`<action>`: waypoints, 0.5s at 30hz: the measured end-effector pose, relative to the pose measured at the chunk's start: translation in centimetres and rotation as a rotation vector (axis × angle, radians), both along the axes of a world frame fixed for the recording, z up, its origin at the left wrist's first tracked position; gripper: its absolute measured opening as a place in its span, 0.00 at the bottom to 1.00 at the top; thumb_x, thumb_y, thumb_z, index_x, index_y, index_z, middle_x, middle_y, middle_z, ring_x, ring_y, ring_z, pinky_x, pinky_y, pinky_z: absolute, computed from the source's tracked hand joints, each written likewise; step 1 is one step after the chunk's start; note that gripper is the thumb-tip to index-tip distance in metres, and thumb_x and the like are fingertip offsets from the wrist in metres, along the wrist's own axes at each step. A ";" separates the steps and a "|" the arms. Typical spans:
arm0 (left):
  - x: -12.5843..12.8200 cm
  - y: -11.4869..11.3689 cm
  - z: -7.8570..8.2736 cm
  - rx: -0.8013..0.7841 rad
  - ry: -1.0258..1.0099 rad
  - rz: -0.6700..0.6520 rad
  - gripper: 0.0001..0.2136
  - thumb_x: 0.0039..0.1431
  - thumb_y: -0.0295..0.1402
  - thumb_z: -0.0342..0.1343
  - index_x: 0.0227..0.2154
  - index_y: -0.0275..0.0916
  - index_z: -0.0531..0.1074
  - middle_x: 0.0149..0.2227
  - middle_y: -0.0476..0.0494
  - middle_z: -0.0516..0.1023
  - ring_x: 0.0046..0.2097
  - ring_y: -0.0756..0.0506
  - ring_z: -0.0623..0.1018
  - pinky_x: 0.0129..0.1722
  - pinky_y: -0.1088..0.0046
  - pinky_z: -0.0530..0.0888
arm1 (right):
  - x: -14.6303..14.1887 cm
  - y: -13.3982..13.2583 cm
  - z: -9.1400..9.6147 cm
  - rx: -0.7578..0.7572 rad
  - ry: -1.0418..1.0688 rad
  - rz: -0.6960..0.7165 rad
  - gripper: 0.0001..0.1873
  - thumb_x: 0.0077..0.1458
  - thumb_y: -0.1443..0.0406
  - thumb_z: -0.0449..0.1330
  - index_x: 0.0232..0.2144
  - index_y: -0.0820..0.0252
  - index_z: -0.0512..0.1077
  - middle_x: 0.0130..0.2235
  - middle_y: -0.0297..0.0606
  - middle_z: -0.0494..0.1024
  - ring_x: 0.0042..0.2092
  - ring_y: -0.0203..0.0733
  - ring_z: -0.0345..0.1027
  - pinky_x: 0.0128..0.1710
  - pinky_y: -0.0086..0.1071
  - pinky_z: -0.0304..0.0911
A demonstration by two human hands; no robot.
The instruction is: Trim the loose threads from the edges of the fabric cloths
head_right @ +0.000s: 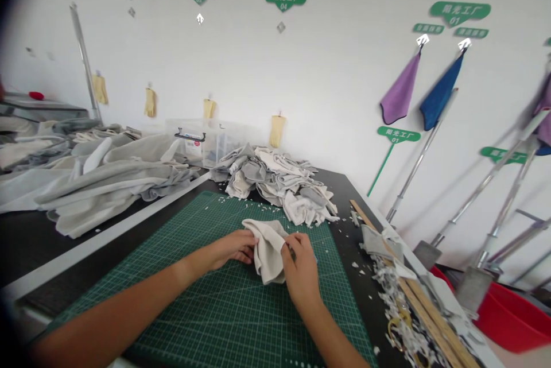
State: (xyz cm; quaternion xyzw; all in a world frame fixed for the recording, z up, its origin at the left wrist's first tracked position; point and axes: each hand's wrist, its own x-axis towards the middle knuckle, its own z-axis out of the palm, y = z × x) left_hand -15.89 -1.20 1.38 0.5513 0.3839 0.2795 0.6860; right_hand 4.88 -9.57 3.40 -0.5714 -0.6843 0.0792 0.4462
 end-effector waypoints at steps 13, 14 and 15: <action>-1.1 2.4 -0.9 0.271 0.219 0.430 0.14 0.56 0.42 0.56 0.35 0.35 0.72 0.34 0.44 0.76 0.35 0.46 0.72 0.31 0.75 0.65 | 3.5 -0.5 4.5 0.172 0.143 -0.354 0.22 0.67 0.51 0.47 0.43 0.58 0.73 0.40 0.37 0.79 0.39 0.43 0.68 0.40 0.30 0.57; -1.4 2.7 -0.9 0.277 0.239 0.473 0.13 0.56 0.41 0.56 0.38 0.35 0.72 0.35 0.43 0.77 0.35 0.46 0.73 0.31 0.75 0.65 | 3.9 -0.4 4.8 0.189 0.136 -0.385 0.22 0.67 0.51 0.47 0.43 0.58 0.73 0.40 0.37 0.78 0.39 0.43 0.68 0.39 0.30 0.57; -1.7 3.1 -0.8 0.295 0.258 0.501 0.14 0.57 0.39 0.55 0.41 0.35 0.72 0.36 0.42 0.78 0.35 0.46 0.73 0.31 0.75 0.66 | 4.3 -0.4 5.2 0.209 0.128 -0.419 0.21 0.66 0.51 0.47 0.42 0.58 0.74 0.39 0.36 0.78 0.38 0.43 0.68 0.38 0.31 0.56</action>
